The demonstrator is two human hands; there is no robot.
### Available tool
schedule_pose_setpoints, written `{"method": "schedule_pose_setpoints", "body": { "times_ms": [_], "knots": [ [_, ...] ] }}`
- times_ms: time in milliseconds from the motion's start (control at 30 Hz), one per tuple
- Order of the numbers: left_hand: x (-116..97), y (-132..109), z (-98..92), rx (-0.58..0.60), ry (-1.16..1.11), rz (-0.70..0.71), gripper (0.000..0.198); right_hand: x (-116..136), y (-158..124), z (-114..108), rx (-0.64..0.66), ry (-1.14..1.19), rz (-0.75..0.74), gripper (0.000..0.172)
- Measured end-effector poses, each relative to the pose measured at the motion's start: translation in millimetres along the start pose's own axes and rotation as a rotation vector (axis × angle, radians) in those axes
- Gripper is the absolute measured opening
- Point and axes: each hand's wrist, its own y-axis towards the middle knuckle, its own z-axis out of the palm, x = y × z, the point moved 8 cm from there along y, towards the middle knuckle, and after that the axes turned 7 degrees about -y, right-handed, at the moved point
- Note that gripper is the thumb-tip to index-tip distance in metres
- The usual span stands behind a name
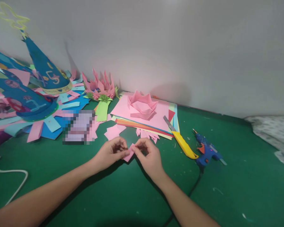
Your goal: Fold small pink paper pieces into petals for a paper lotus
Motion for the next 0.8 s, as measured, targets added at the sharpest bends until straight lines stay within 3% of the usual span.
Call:
{"method": "schedule_pose_setpoints", "body": {
  "times_ms": [267, 467, 633, 800],
  "knots": [
    [-11, 2, -5.8, -0.031, 0.21, 0.11, 0.008, -7, 1, 8, 0.064, 0.042, 0.014, 0.014],
    [-15, 0, -12.2, -0.118, 0.086, 0.137, 0.011, -21, 0, 22, 0.207, 0.361, 0.211, 0.032],
    [-18, -2, -7.1, -0.121, 0.006, 0.144, 0.014, -6, -1, 22, 0.307, 0.209, 0.177, 0.032],
    [-13, -1, -3.0, -0.092, 0.012, 0.126, 0.015, -3, 0, 21, 0.296, 0.101, 0.13, 0.038]
  ]
}}
